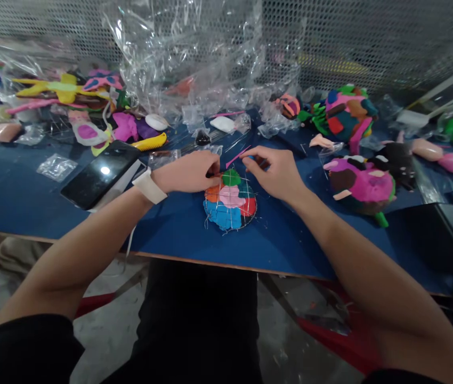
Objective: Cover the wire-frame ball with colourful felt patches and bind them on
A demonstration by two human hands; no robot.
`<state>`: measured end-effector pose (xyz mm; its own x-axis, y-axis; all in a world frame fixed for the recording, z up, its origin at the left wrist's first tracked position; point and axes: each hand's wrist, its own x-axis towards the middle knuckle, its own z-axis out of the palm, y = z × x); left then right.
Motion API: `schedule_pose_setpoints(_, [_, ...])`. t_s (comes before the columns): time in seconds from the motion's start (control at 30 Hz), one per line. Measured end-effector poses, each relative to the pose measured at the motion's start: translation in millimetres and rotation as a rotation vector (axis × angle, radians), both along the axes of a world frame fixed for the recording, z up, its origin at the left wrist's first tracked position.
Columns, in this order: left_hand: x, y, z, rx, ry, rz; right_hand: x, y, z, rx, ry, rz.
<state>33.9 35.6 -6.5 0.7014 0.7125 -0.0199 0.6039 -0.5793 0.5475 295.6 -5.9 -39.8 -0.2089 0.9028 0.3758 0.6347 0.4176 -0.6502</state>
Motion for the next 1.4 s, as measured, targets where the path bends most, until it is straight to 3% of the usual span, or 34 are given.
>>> schedule_pose_setpoints(0.5, [4,-13,5.7,0.031,-0.047,0.031,-1,1,-0.9,0.011,0.043,-0.036])
schedule_pose_setpoints(0.9, [5,-7,0.0,0.04,-0.08,0.007,-2,0,-1.9,0.017,0.026,-0.035])
schedule_pose_setpoints(1.03, [8,-6,-5.9,0.137,-0.094,0.037,-3,-1,0.3,0.03,0.041,-0.053])
schedule_pose_setpoints(1.27, [7,-17,4.0,0.264,0.101,0.152,-6,-5,4.1,0.108,0.089,-0.072])
schedule_pose_setpoints(1.4, [7,-21,11.4,0.245,0.189,0.136,-6,-4,2.0,0.129,0.078,-0.054])
